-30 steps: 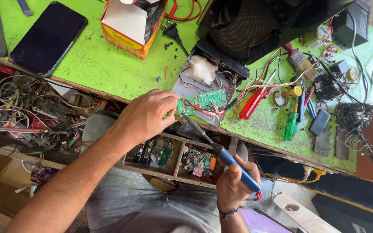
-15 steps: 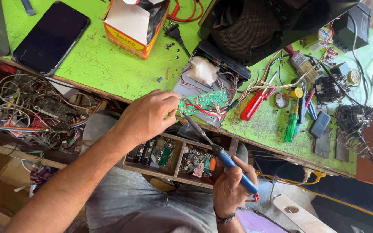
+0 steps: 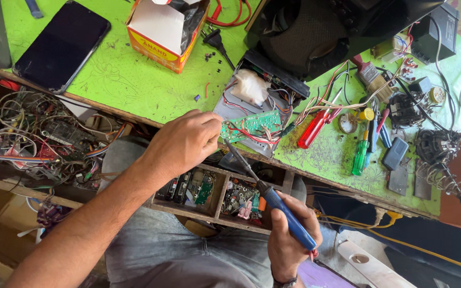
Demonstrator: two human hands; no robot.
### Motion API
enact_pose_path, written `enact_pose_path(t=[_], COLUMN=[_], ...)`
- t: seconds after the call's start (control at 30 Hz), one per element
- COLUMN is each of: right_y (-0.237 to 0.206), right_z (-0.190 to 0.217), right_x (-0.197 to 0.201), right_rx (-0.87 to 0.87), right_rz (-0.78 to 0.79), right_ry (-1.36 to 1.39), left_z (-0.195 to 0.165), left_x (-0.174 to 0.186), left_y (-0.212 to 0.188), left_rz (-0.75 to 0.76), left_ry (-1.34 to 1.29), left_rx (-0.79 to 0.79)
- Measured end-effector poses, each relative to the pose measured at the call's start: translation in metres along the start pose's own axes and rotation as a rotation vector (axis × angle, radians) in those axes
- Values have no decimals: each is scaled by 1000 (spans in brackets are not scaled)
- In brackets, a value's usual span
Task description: The person uses a soldering iron and solder wire to attach components and wires to a green circuit board. They repeatedly heat joints, apply solder, and trim excess wire with pliers while working at a cluttered electronics workbench.
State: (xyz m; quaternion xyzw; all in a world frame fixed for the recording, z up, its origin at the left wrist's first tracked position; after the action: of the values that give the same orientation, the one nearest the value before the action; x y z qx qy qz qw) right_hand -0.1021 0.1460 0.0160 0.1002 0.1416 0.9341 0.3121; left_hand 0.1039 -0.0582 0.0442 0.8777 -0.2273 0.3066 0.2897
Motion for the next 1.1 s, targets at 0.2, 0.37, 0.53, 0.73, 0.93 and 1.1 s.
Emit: enact_pose_path(t=[0.2,0.37,0.53,0.73,0.93,1.1], right_y=[14,24,32,31,29,22], right_z=[33,59,73,73,62,34], right_x=[-1,-7,-12,-14,-8,7], right_rx=[1,69,204,186,193,160], right_rz=[161,243,325,291,289,123], right_ry=[-158,-402,-456,-443,-433,-117], left_z=[0,-1,-2,-1,-1,1], left_x=[0,2,3,3,2,3], left_y=[1,0,1,1,1,0], left_rz=[16,14,33,17,22,-25], left_ry=[-6,-13,-4,-3,-3,-28], left_rx=[4,-34,-30,-67,-60,4])
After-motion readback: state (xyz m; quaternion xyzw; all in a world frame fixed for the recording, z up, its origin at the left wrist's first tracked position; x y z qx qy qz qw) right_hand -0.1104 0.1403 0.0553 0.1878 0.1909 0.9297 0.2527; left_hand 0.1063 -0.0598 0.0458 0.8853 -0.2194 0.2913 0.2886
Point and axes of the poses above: each hand's wrist, its own y-axis towards the middle knuckle, its own x-axis out of the back of the hand, z = x × y, the point moved 2 cm from there along y, towards the middle knuckle, and after that the axes turned 1 degree about -x, right-handed, at the moved point
